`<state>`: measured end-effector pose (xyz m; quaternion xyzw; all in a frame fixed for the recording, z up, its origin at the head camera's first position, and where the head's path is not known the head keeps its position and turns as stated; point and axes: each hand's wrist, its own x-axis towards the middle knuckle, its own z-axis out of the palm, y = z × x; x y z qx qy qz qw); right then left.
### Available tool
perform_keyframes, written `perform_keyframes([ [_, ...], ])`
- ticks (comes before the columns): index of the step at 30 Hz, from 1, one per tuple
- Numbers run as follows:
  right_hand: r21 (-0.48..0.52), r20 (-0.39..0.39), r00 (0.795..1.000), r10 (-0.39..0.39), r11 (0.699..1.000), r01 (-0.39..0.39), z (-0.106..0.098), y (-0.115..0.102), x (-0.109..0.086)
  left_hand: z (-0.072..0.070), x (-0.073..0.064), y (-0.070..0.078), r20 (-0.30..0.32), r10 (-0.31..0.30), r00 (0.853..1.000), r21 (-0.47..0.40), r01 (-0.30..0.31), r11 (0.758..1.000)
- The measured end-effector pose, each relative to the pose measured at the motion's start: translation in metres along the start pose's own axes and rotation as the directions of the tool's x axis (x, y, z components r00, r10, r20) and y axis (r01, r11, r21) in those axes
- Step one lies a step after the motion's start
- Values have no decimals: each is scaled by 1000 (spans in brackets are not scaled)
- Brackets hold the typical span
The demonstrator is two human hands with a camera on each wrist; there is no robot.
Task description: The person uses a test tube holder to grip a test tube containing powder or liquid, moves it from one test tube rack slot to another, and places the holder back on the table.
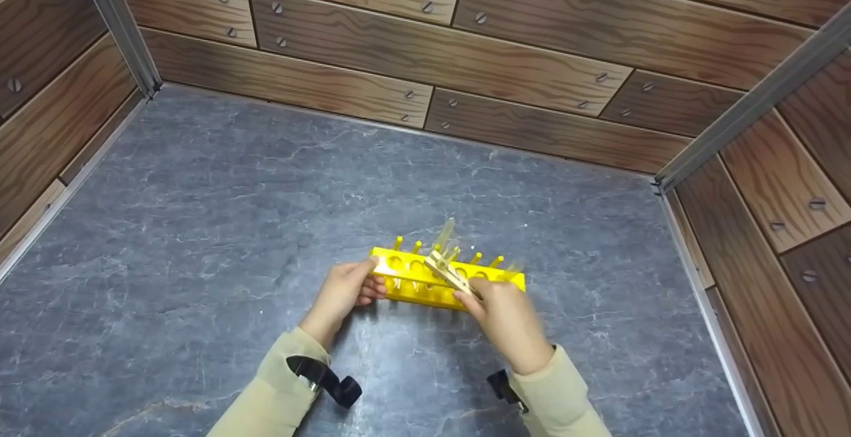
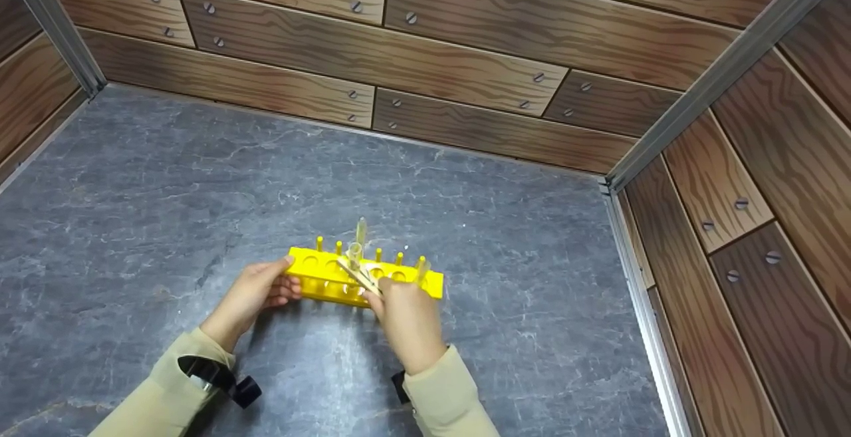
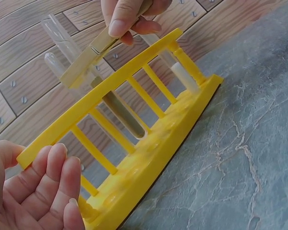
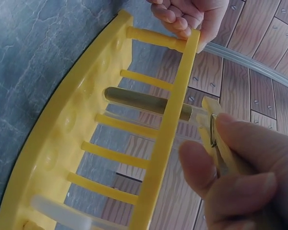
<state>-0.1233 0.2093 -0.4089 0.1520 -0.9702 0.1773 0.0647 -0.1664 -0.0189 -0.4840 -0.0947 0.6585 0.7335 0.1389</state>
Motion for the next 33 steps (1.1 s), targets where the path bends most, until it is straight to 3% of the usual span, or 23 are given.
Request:
perform_keyframes([
  [33,-26,-8,1000,-4,1000,3,11,5,-3,1,1,0,-9,-15,1000,-4,15,1000],
])
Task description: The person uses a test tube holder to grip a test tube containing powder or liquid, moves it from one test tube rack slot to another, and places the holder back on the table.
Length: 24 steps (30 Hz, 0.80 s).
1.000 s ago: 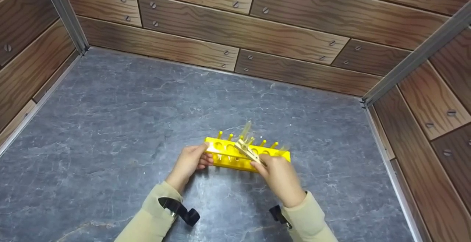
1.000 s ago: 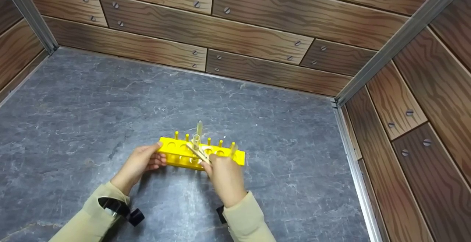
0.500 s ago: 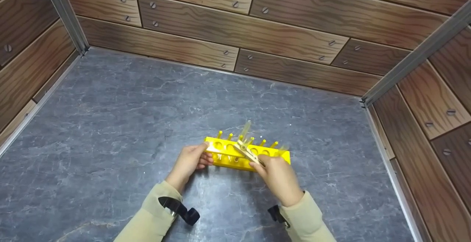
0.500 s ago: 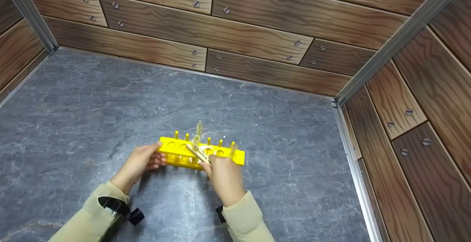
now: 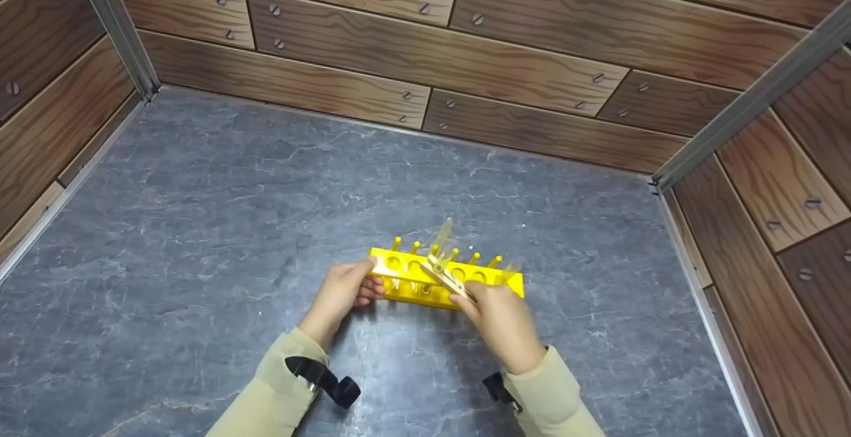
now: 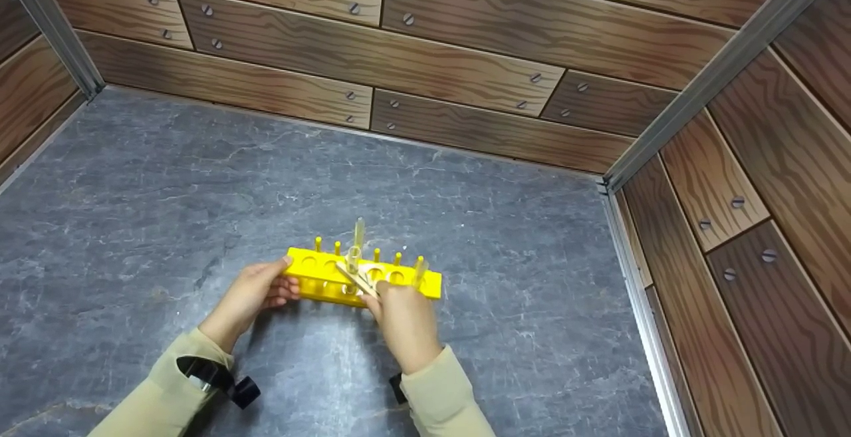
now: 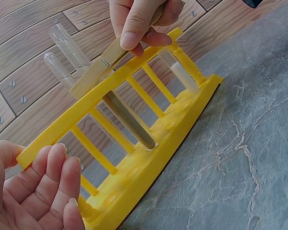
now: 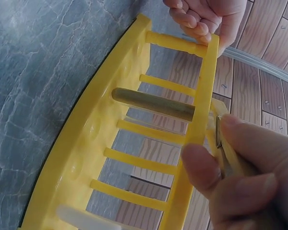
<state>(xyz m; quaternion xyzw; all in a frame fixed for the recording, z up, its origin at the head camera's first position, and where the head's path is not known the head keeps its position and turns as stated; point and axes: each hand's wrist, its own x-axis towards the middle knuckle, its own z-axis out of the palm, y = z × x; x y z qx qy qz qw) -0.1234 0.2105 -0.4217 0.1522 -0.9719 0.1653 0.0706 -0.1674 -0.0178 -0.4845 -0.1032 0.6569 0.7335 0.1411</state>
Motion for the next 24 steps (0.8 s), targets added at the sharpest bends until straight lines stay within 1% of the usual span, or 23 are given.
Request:
perform_keyframes([
  [9,-59,-46,998,-41,998,38,2,2,-2,-1,0,0,-1,13,1000,10,-13,1000],
  [15,-70,-74,996,-58,996,53,2,2,-2,0,-1,0,-3,15,1000,10,-15,1000],
  [24,-89,-87,995,-56,995,49,-1,0,-2,0,-3,2,-4,26,1000,-7,-26,1000],
])
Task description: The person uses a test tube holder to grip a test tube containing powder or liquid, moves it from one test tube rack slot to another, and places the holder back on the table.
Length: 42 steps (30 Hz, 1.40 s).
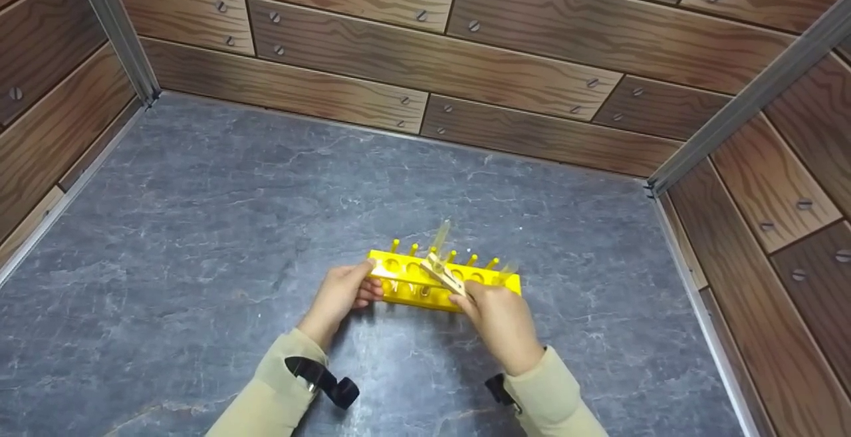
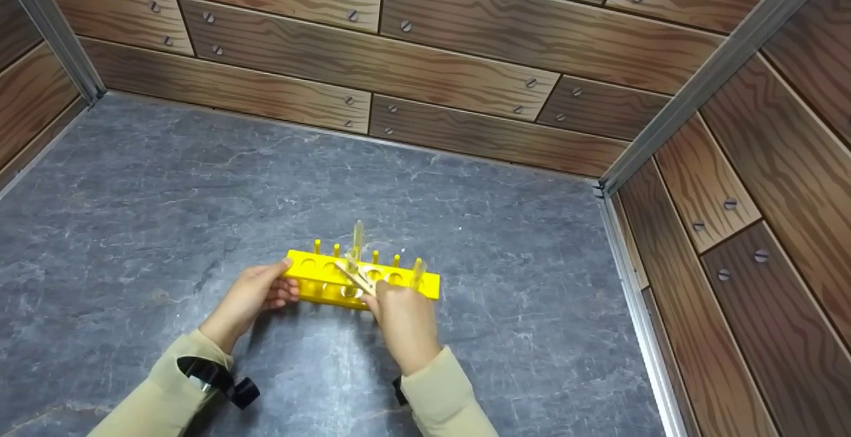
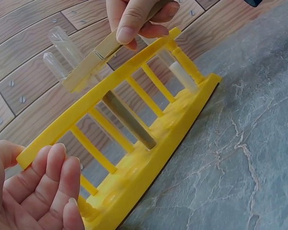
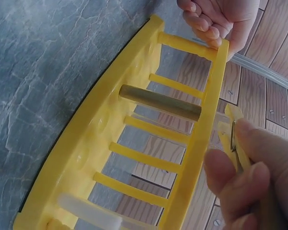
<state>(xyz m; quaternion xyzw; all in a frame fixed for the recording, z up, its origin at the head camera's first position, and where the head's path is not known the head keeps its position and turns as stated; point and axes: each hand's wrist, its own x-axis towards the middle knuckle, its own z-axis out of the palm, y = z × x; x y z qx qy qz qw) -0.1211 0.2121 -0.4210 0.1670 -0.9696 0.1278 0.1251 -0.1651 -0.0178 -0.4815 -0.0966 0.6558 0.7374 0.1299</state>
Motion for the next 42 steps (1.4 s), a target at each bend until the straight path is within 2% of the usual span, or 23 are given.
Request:
perform_keyframes([
  [9,-10,12,1000,7,1000,-7,-6,-2,-1,-1,1,-3,4,-7,1000,16,7,1000],
  [25,-23,-43,999,-20,1000,19,-19,-6,2,-1,3,0,9,-3,1000,12,3,1000],
  [42,14,-37,999,6,1000,-6,-27,-8,1,-2,2,0,17,-16,1000,22,16,1000],
])
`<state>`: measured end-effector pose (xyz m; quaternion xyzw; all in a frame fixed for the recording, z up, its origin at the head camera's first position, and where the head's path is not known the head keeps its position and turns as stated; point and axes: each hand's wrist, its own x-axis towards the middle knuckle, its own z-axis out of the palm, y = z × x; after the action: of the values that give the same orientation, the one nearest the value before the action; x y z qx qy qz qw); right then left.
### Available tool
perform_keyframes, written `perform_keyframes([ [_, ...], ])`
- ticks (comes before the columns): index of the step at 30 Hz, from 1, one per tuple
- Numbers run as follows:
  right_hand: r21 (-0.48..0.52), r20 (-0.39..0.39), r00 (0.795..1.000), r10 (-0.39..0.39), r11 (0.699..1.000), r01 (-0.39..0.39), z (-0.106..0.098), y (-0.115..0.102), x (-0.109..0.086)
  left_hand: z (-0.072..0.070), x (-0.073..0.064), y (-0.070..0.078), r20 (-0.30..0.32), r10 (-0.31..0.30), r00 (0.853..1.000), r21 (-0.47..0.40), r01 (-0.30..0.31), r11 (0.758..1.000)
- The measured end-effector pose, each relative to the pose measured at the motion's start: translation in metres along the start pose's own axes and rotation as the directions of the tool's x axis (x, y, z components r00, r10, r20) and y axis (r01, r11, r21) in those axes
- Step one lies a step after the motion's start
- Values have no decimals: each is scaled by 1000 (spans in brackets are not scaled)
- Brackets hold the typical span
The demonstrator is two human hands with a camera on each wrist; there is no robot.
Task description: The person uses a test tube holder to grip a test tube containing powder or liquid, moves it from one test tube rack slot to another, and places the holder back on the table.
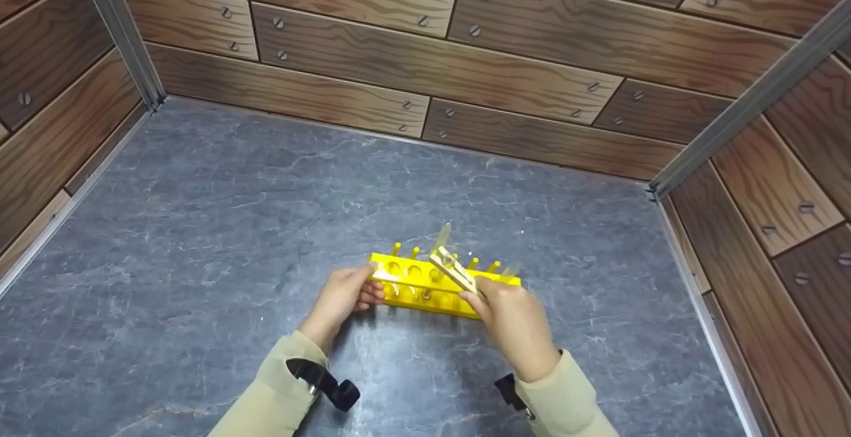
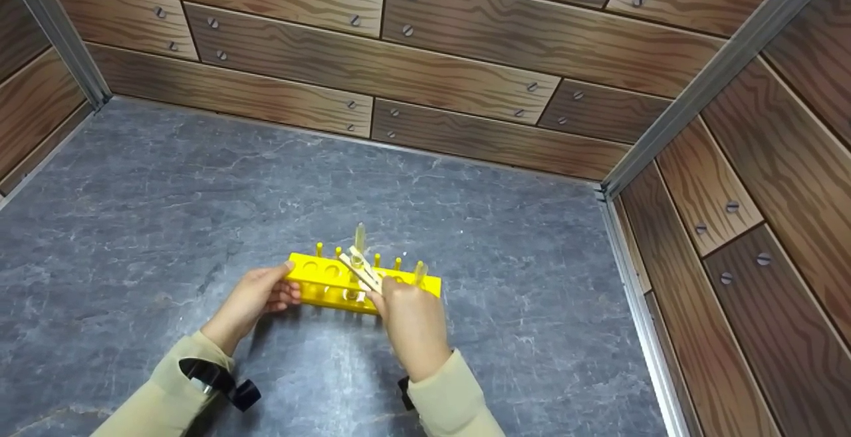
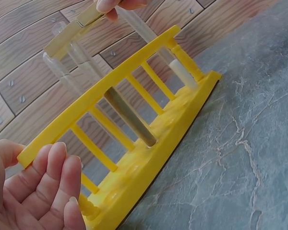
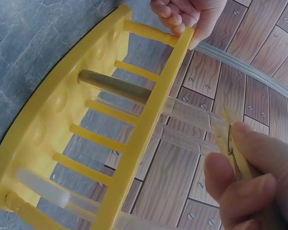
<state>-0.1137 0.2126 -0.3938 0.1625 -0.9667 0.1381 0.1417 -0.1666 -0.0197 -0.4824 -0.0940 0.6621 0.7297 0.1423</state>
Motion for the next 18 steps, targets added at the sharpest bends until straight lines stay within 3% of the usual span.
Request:
perform_keyframes([
  [18,22,-3,1000,0,1000,0,-6,-1,0,0,2,-1,3,5,1000,4,-5,1000],
])
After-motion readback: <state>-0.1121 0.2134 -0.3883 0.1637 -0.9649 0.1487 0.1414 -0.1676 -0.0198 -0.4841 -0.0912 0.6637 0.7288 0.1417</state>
